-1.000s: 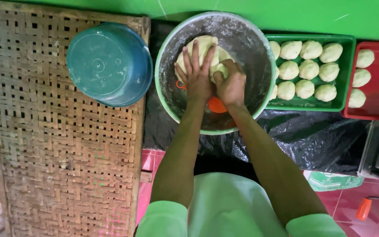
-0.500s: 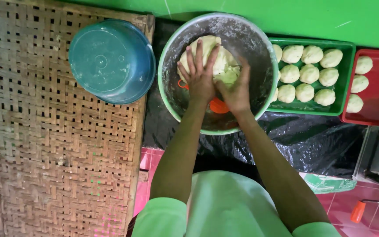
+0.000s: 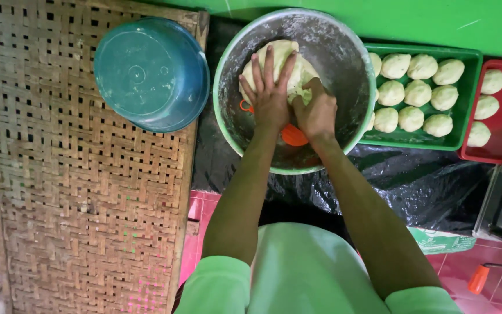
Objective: Portioning and shaping dough into small balls by hand
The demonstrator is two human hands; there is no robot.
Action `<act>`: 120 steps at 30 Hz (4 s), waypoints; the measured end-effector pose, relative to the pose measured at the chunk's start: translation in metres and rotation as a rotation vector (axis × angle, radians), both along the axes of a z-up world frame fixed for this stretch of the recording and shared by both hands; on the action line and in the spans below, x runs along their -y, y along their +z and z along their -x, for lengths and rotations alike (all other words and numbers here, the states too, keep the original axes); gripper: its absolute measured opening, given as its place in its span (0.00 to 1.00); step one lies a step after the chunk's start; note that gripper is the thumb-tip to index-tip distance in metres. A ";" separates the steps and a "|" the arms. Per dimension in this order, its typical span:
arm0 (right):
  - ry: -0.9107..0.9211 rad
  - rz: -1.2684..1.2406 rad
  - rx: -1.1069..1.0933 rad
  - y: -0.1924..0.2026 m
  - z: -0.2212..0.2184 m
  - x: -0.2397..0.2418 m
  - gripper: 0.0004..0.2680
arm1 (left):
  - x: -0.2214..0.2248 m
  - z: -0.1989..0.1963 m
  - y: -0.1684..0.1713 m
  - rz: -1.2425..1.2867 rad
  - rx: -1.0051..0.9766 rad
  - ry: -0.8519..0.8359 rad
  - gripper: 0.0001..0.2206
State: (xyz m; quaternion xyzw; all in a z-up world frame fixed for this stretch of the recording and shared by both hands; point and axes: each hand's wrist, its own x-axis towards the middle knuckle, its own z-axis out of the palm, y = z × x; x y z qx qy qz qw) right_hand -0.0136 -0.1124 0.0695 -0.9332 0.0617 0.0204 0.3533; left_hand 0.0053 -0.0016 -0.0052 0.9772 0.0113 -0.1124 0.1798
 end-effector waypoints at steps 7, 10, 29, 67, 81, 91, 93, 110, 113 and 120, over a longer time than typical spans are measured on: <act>0.030 -0.041 -0.167 -0.010 -0.007 0.025 0.10 | -0.001 0.001 0.002 0.019 0.042 -0.001 0.56; 0.081 -0.049 -0.362 0.006 -0.010 0.034 0.11 | -0.002 0.003 -0.004 0.035 0.024 0.006 0.58; -0.470 -1.028 -0.406 0.043 0.009 0.042 0.13 | -0.001 -0.004 0.010 -0.023 -0.060 -0.015 0.68; -0.720 -0.839 -0.257 0.091 0.062 0.054 0.14 | 0.004 0.001 0.006 0.033 0.003 0.002 0.67; -0.428 -1.328 -0.333 0.087 0.040 0.051 0.11 | 0.000 -0.003 -0.007 -0.045 0.006 -0.041 0.70; -0.571 -1.837 -0.339 0.067 0.042 0.056 0.09 | 0.002 -0.003 -0.003 -0.063 0.005 -0.032 0.67; -0.551 -1.720 -0.272 0.064 0.039 0.057 0.07 | 0.002 -0.001 0.004 -0.006 0.012 0.001 0.63; -0.744 -1.215 -0.264 0.102 0.034 0.042 0.19 | 0.002 -0.001 -0.020 -0.054 0.052 -0.043 0.71; -0.763 -1.194 -0.348 0.099 0.032 0.049 0.11 | 0.002 -0.003 -0.016 -0.051 0.025 -0.045 0.71; -0.464 -1.224 -0.295 0.098 0.043 0.056 0.13 | 0.002 -0.004 -0.005 -0.051 -0.016 -0.039 0.70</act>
